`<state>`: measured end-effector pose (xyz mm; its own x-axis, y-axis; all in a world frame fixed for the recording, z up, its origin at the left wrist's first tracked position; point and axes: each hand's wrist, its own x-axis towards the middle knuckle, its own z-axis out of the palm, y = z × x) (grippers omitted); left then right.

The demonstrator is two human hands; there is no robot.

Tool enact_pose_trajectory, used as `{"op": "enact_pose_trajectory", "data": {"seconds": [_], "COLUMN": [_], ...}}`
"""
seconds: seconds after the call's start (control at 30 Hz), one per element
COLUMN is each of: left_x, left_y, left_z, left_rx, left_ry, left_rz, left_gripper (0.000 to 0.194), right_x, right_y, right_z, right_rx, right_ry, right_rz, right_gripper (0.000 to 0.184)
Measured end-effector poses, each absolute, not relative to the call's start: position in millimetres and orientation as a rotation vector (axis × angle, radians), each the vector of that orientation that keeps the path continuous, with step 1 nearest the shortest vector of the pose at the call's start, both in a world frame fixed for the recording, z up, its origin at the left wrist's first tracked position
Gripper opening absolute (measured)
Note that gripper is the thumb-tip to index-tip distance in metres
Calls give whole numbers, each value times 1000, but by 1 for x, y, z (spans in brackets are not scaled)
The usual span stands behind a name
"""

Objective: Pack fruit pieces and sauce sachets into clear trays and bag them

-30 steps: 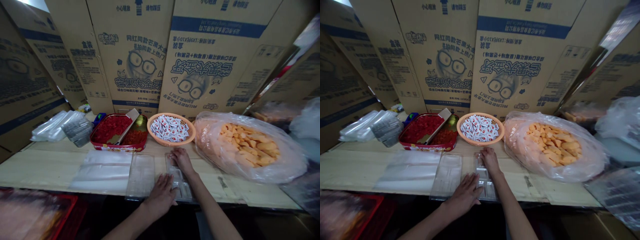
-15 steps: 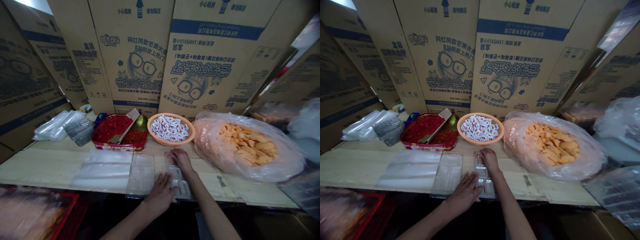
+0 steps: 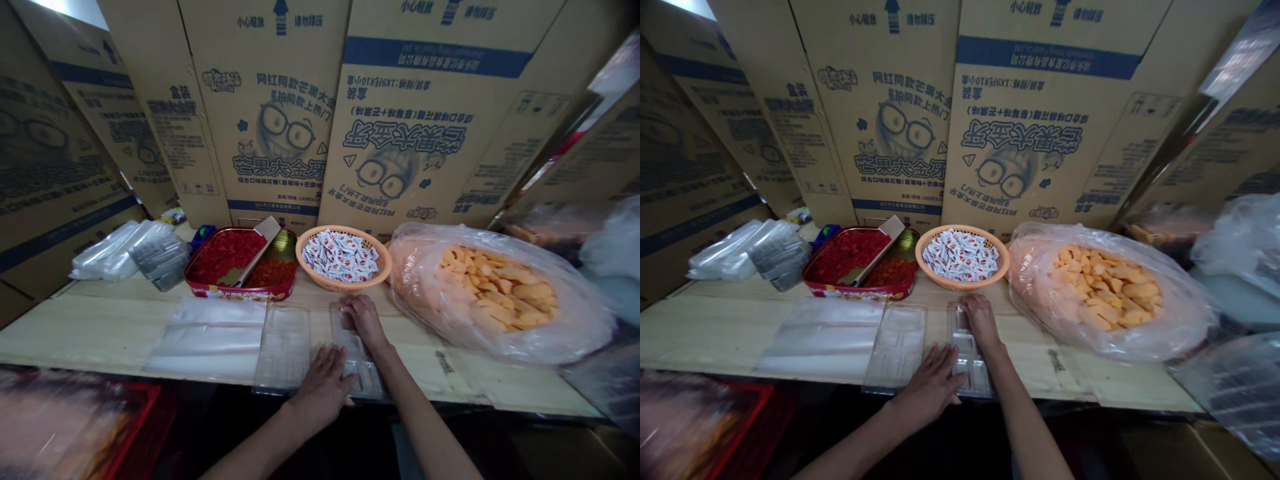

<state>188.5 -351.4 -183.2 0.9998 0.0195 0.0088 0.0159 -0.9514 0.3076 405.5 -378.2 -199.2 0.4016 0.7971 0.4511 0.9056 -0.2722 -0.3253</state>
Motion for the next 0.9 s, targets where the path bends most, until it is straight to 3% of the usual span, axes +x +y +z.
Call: {"op": "enact_pose_trajectory", "data": {"seconds": [0.63,0.9], "left_x": [187,185], "left_y": [-357,-354], "left_z": [-188,-204], "left_rx": [2793,2849], "left_ry": [85,80], "left_rz": [30,137], "left_gripper": [43,37], "right_x": [400,393], "right_y": [-377,-377], "right_z": [-189,-190], "right_rx": [-2201,-2109], "right_ry": [-1475,-1404], "right_rz": [-108,-212], "right_gripper": [15,14]}}
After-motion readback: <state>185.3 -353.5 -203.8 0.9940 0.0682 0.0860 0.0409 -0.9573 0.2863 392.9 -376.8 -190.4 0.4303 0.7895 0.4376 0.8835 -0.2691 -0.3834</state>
